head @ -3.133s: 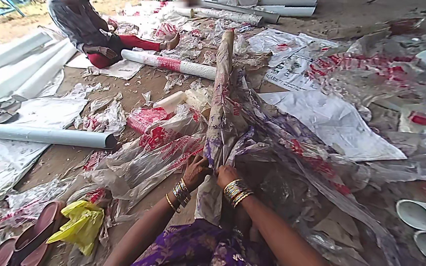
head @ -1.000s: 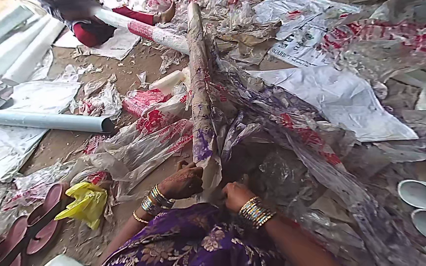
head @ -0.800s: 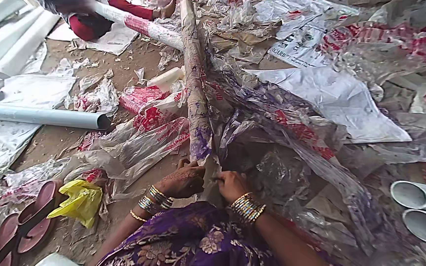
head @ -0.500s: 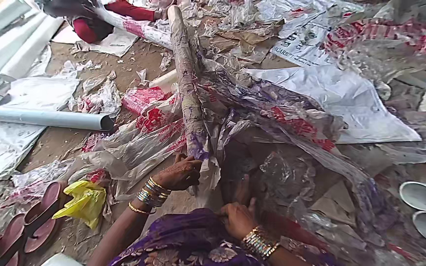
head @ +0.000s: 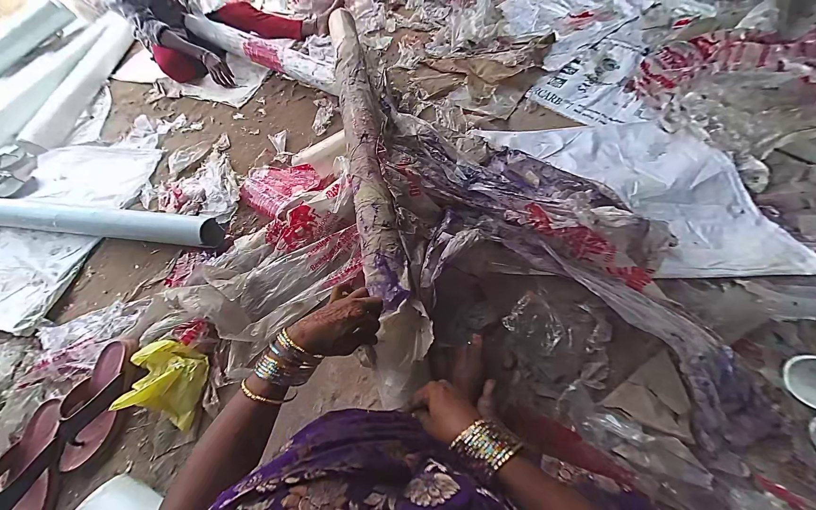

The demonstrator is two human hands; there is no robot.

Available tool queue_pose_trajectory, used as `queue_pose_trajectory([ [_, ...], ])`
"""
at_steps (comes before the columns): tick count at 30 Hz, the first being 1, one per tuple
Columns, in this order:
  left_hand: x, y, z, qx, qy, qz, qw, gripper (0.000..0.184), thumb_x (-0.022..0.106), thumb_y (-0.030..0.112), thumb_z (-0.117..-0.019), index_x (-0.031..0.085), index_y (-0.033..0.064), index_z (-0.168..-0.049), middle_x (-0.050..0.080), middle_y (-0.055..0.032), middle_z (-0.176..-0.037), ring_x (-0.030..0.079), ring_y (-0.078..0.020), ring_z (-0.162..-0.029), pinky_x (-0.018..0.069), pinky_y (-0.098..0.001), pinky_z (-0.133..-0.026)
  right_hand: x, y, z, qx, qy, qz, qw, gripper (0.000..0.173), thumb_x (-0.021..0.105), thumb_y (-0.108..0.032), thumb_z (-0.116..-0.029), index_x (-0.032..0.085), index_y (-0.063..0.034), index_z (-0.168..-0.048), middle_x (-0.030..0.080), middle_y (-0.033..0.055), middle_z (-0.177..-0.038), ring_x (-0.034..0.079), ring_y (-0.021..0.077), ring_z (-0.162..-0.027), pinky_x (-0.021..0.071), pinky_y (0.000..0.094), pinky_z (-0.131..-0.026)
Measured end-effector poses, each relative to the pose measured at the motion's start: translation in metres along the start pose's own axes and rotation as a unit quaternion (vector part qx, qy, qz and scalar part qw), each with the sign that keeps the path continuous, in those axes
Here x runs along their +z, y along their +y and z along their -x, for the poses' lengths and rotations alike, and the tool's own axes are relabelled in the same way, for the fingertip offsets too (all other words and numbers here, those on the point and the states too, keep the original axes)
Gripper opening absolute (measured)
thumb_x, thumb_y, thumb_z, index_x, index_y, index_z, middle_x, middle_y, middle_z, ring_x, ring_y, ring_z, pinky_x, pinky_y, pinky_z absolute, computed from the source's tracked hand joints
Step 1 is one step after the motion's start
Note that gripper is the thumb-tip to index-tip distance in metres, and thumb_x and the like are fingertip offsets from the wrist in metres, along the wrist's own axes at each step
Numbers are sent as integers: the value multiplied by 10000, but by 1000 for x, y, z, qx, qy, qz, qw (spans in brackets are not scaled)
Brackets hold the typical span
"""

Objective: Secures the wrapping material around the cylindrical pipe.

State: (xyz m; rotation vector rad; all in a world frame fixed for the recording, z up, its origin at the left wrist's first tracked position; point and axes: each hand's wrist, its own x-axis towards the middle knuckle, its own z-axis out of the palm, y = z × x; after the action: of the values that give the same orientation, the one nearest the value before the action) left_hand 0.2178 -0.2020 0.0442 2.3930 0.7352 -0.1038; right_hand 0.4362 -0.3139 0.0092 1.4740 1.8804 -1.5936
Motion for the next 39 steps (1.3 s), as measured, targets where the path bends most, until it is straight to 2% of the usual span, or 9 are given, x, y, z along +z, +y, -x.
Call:
queue_pose_trajectory([
  [4,2,1,3,5,14,-3,1000,246,651,192,-956,669,14,-788,645,-160,-992,579,-395,-1093,302,-677,-990,-9,-11,-19,25,136,-78,987,307,522,-120,-1045,718,-54,-1271,711,193,-1247,644,335,-1225,454,519,-1073],
  [9,0,-3,6,-15,3,1,1000,258,642,193,-960,674,3,-788,648,-165,-1001,569,-389,-1115,289,-672,-999,-2,-14,-34,10,-32,17,999,338,547,-105,-1019,685,-53,-1324,656,243,-1332,584,410,-1302,427,589,-1093],
  [16,-4,-18,16,-23,50,6,998,242,661,189,-938,682,3,-785,657,-170,-971,584,-397,-1088,311,-673,-977,-12,-10,-24,-53,-111,82,989,271,567,-93,-1021,713,23,-1218,676,295,-1234,606,461,-1223,424,643,-1036],
  [20,-10,-18,21,-23,70,9,997,234,654,184,-939,678,14,-779,646,-148,-949,583,-371,-1057,326,-641,-962,-13,-4,-26,13,33,-91,995,294,572,-127,-1030,723,-34,-1265,701,213,-1256,634,337,-1232,442,521,-1084],
  [23,-14,-13,17,-31,46,8,998,233,643,170,-955,671,3,-794,640,-158,-978,571,-384,-1098,313,-665,-973,-13,-17,-43,41,106,-139,984,300,556,-118,-1041,703,-29,-1288,693,213,-1268,632,330,-1233,441,502,-1086],
  [30,-8,-25,20,-46,29,22,998,233,654,185,-950,698,0,-816,646,-167,-1002,559,-381,-1120,295,-654,-996,-4,-33,-52,-68,-144,107,981,290,559,-133,-1042,696,63,-1206,671,309,-1230,611,455,-1219,428,626,-1037],
  [33,-13,-49,25,-81,88,14,993,222,622,153,-963,710,-13,-843,658,-178,-986,575,-384,-1090,325,-642,-968,-8,-28,-43,-61,-158,109,980,296,565,-159,-1046,709,48,-1200,677,301,-1227,610,455,-1222,422,635,-1043],
  [37,-43,-102,47,-122,250,-31,960,133,686,61,-913,739,-20,-821,664,-173,-936,626,-366,-1029,443,-624,-933,-3,-16,-43,-73,-143,52,986,297,564,-166,-1045,719,24,-1212,694,282,-1199,636,429,-1182,441,617,-1015],
  [39,-50,-106,49,-156,236,-14,959,124,680,64,-933,753,-11,-866,678,-178,-998,625,-367,-1069,424,-638,-962,0,-13,-39,-51,-97,-16,994,305,560,-129,-1033,713,-9,-1267,698,257,-1232,635,403,-1211,438,594,-1050],
])
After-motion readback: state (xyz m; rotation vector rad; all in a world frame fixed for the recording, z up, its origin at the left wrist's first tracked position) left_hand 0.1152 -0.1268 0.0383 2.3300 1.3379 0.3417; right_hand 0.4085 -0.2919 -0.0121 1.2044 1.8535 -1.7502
